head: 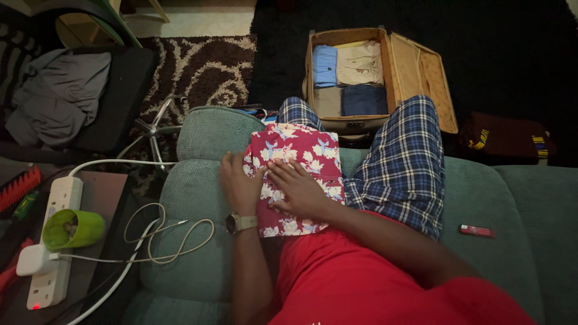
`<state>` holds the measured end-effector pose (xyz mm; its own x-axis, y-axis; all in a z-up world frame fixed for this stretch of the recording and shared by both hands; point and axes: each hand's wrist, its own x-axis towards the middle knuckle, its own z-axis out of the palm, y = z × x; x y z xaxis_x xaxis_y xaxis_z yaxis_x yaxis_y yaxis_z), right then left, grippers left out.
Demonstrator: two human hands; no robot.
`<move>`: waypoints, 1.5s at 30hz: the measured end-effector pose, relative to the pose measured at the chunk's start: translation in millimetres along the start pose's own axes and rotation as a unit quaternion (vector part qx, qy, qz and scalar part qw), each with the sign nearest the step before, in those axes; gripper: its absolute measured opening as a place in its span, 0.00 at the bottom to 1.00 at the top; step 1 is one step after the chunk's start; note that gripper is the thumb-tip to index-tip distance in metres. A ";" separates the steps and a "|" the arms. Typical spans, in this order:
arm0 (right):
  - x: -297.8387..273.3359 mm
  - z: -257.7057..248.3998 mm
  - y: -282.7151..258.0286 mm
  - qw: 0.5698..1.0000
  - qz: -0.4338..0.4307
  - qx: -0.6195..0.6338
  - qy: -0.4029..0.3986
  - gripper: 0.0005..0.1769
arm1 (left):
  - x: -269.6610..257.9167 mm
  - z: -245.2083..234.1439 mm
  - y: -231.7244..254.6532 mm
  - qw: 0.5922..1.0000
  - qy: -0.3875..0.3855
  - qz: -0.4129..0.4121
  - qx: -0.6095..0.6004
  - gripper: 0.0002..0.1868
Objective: The person takes a striped shirt from a suitcase, folds it on their lap, and then folds a floral shirt.
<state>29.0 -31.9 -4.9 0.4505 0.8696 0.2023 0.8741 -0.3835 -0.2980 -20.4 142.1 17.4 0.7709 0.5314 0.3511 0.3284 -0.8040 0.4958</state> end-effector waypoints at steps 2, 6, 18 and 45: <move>0.0 -1.5 0.1 1.000 0.004 0.021 -0.009 0.52 | -0.3 0.7 2.3 1.000 0.011 0.003 -0.006 0.38; -1.2 -7.0 1.2 0.999 0.012 0.045 -0.021 0.51 | -1.8 0.1 10.2 0.997 -0.032 -0.054 -0.053 0.36; -5.4 -2.6 6.3 0.998 0.008 0.058 0.006 0.47 | -6.7 24.9 -13.1 0.972 -0.181 -0.137 0.066 0.34; -68.6 -44.2 77.8 0.293 0.188 0.928 0.133 0.40 | 11.1 -68.6 163.6 0.708 -0.346 0.168 -0.593 0.61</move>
<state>74.1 -135.1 -0.7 0.6652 0.7251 -0.1780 -0.7397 0.6074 -0.2897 4.5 34.8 156.9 0.9145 -0.2236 0.3373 -0.3088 0.1529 0.9387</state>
